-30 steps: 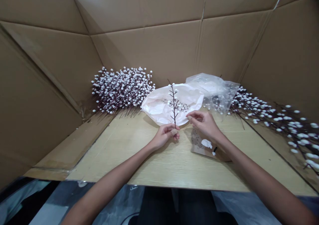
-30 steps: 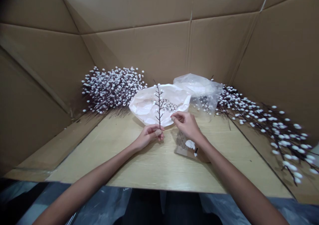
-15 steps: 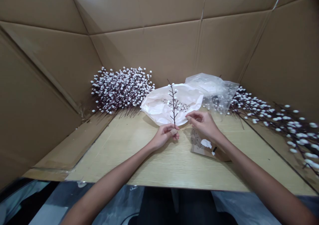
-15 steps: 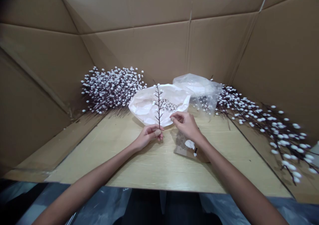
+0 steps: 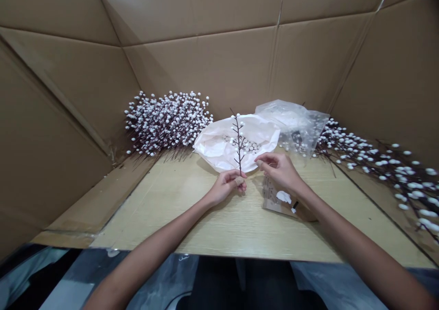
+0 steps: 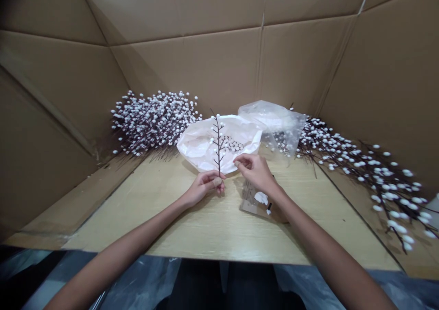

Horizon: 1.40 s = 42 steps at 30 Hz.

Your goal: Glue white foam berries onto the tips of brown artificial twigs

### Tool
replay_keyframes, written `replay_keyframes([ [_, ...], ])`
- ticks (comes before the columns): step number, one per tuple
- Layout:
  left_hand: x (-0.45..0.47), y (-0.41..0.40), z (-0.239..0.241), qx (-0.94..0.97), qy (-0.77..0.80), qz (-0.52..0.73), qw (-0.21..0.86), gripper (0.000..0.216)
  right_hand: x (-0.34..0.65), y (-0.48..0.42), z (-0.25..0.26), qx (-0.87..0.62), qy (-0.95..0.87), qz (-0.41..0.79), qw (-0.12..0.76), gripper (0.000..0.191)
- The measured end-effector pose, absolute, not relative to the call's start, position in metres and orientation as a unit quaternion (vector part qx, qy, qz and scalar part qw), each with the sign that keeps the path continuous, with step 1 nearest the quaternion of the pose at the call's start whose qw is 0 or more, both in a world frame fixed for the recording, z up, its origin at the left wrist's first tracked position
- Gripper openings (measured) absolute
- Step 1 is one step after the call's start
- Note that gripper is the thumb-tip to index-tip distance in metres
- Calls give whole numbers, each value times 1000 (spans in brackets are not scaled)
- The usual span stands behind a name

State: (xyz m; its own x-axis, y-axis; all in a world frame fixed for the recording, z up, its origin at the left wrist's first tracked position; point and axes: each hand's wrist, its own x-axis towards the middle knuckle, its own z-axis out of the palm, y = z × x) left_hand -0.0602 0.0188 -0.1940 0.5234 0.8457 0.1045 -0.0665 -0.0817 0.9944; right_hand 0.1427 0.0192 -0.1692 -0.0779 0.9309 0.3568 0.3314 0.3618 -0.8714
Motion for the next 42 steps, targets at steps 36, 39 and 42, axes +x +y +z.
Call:
replay_keyframes([
  [36,-60,18,-194,622,314,375,612,26,142,19,-165,-477,-678,309,466,24],
  [39,-59,18,-194,621,314,377,611,27,143,19,-166,-472,-684,308,463,24],
  [42,-59,18,-194,624,311,375,611,26,143,20,-169,-468,-689,305,462,23],
])
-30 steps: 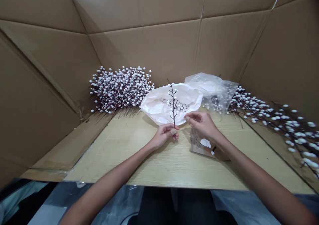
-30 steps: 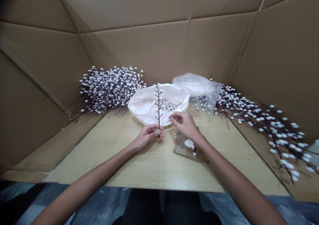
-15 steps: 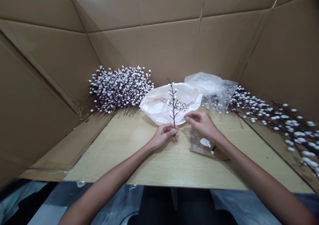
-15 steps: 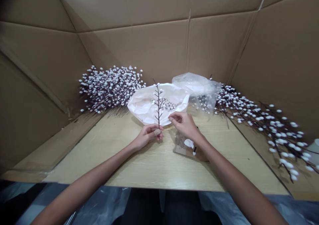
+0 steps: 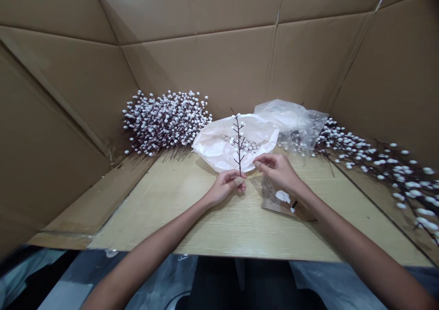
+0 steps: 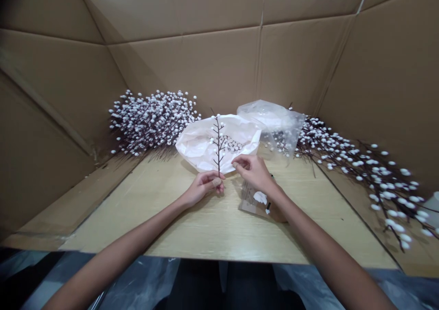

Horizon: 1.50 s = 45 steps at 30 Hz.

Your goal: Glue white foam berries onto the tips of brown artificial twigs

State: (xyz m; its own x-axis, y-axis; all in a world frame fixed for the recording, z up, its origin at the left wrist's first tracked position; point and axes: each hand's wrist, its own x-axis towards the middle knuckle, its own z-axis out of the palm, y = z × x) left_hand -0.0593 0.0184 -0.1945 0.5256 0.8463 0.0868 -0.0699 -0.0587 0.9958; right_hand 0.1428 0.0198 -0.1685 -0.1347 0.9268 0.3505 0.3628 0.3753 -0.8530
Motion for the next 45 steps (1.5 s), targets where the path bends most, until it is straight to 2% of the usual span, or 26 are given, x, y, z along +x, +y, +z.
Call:
replay_keyframes([
  [45,-60,18,-195,629,310,366,612,24,143,18,-166,-454,-734,282,420,19],
])
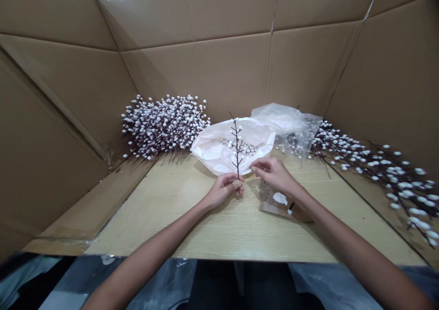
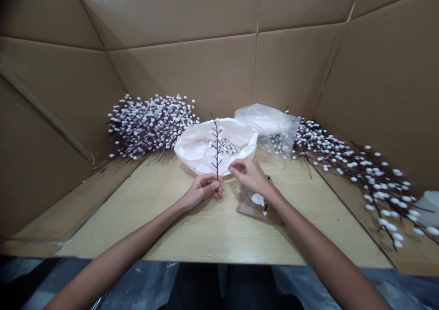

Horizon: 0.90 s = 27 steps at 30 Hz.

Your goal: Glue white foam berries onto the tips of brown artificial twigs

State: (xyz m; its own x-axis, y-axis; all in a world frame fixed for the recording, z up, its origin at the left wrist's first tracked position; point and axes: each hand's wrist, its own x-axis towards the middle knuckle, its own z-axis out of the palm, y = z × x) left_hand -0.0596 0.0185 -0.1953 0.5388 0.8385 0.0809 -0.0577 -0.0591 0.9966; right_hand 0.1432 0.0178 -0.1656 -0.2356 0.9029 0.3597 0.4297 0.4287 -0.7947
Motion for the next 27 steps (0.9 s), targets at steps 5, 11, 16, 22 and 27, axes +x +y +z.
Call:
replay_keyframes([
  [5,-59,19,-196,628,311,369,611,25,144,19,-167,-452,-725,298,426,19],
  [11,-59,16,-193,625,318,371,609,28,146,19,-162,-452,-722,288,437,19],
  [16,-60,18,-196,625,304,369,618,27,156,15,-149,-466,-703,264,468,22],
  [22,-61,24,-200,628,302,367,616,31,166,-38,-151,-516,-624,185,556,22],
  [27,-60,25,-200,638,305,356,611,31,170,-92,-176,-540,-645,32,540,17],
])
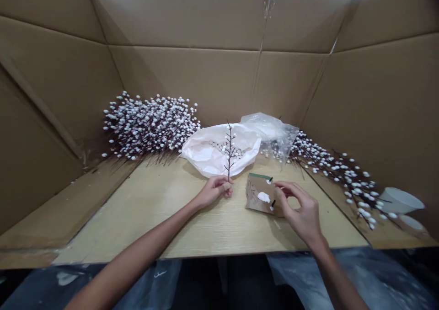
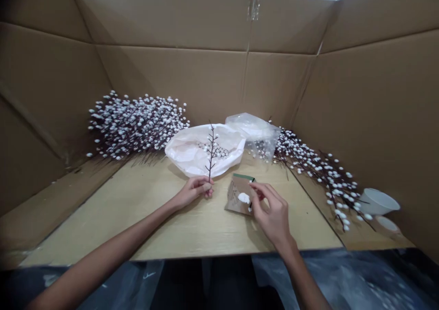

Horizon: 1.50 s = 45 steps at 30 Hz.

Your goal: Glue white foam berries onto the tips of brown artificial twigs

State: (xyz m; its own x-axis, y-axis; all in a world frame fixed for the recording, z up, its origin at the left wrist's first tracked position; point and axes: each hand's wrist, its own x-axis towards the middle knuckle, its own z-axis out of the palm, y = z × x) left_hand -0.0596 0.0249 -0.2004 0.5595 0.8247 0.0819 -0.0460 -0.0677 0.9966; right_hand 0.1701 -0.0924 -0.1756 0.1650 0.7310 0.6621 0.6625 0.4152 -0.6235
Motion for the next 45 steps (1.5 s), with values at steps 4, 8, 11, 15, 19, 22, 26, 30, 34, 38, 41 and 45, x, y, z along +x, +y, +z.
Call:
replay_keyframes([
  [4,-59,27,-201,648,305,350,604,30,179,-108,-187,-586,-625,28,515,18],
  [8,-61,31,-204,656,301,341,603,29,186,-110,-195,-599,-626,74,494,20],
  [11,-61,32,-207,661,295,338,601,27,188,-112,-199,-605,-624,102,484,22],
  [15,-59,30,-204,660,296,339,602,29,190,-114,-202,-609,-626,125,471,26],
  [19,-58,27,-198,659,301,339,600,31,192,-112,-198,-605,-645,140,445,27],
  [22,-58,27,-197,660,304,335,600,31,191,-110,-191,-597,-668,130,424,26],
  [26,-58,28,-198,662,303,332,599,32,189,-105,-184,-586,-696,118,396,23],
  [30,-58,30,-202,660,306,334,600,34,188,-100,-185,-591,-713,97,365,20],
  [34,-60,32,-206,662,302,332,601,34,188,-97,-189,-586,-719,83,365,19],
  [38,-61,32,-207,663,301,330,601,35,187,-100,-192,-575,-708,83,402,17],
  [41,-61,31,-206,662,302,330,602,35,186,-102,-193,-573,-697,82,423,16],
  [45,-60,31,-205,659,306,330,602,36,186,-105,-195,-576,-686,72,438,15],
])
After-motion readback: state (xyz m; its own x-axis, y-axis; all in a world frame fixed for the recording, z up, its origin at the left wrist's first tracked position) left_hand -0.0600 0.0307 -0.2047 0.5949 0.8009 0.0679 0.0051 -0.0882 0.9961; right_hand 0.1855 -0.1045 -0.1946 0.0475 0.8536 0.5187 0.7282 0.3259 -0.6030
